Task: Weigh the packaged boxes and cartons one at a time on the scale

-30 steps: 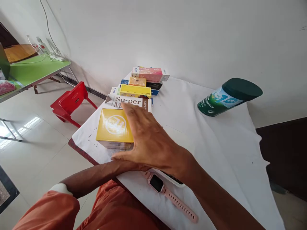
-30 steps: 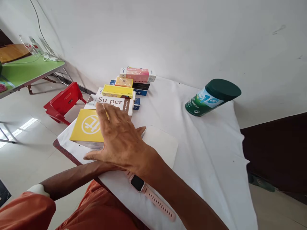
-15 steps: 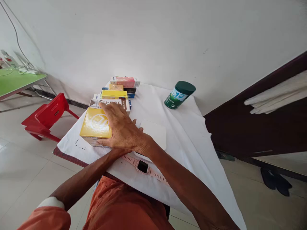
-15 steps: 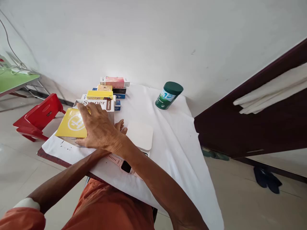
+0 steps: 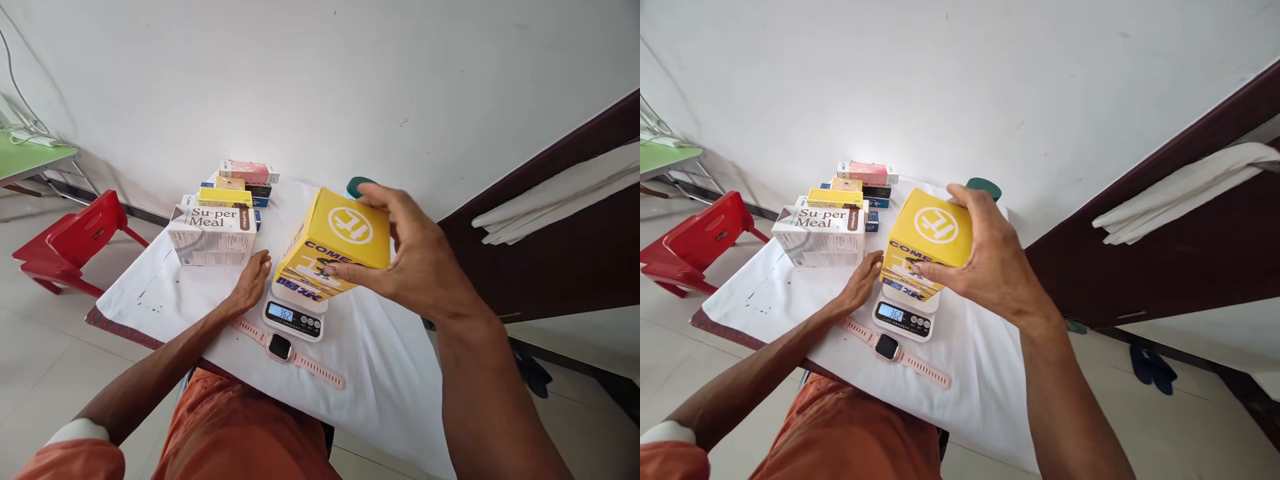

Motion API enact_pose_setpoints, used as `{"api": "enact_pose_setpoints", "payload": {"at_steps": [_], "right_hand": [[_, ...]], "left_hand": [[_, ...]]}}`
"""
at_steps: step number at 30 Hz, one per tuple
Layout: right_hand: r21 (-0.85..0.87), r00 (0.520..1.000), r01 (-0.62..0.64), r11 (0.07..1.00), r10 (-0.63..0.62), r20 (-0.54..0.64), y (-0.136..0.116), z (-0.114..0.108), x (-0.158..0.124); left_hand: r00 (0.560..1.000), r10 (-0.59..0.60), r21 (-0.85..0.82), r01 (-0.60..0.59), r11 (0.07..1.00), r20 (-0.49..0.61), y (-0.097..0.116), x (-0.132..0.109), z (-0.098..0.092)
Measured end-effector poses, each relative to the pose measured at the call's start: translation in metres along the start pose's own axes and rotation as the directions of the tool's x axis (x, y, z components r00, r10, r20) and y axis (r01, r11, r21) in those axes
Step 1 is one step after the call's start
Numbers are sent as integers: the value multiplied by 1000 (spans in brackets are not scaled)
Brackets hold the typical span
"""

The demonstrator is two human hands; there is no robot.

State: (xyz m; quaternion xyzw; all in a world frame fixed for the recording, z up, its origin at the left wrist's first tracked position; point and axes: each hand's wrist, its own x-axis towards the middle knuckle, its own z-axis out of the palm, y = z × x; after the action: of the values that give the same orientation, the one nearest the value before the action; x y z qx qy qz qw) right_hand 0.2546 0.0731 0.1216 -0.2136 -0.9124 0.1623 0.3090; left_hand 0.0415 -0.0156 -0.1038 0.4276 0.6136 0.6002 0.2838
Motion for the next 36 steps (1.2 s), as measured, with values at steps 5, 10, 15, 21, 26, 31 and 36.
{"api": "enact_pose_setpoints", "payload": {"at_steps": [5, 10, 15, 21, 26, 31, 36], "right_hand": [[-1, 993, -104, 995, 104, 61, 30, 23, -9], [63, 986, -138, 989, 131, 100, 40, 36, -9], [207, 982, -178, 962, 160, 103, 44, 27, -14], [498, 847, -255, 829, 440, -298, 65, 32, -52], [656, 617, -393, 645, 714, -332, 105, 91, -101], [645, 562, -561, 520, 811, -165, 133, 128, -128], [574, 614, -579, 579, 773, -160, 134, 127, -129]], "left_hand": [[997, -67, 11, 66, 998, 45, -1, -1, -2], [996, -76, 25, 75, 997, 52, 2, -2, -3], [997, -66, 25, 65, 998, 42, 3, -2, -2], [997, -62, 8, 62, 998, 54, 0, -2, -2], [996, -64, 21, 63, 998, 63, 0, -2, -4], [995, -49, 29, 46, 999, 86, 5, -1, -6], [997, -8, 47, 4, 999, 81, 12, -2, -7]]}}
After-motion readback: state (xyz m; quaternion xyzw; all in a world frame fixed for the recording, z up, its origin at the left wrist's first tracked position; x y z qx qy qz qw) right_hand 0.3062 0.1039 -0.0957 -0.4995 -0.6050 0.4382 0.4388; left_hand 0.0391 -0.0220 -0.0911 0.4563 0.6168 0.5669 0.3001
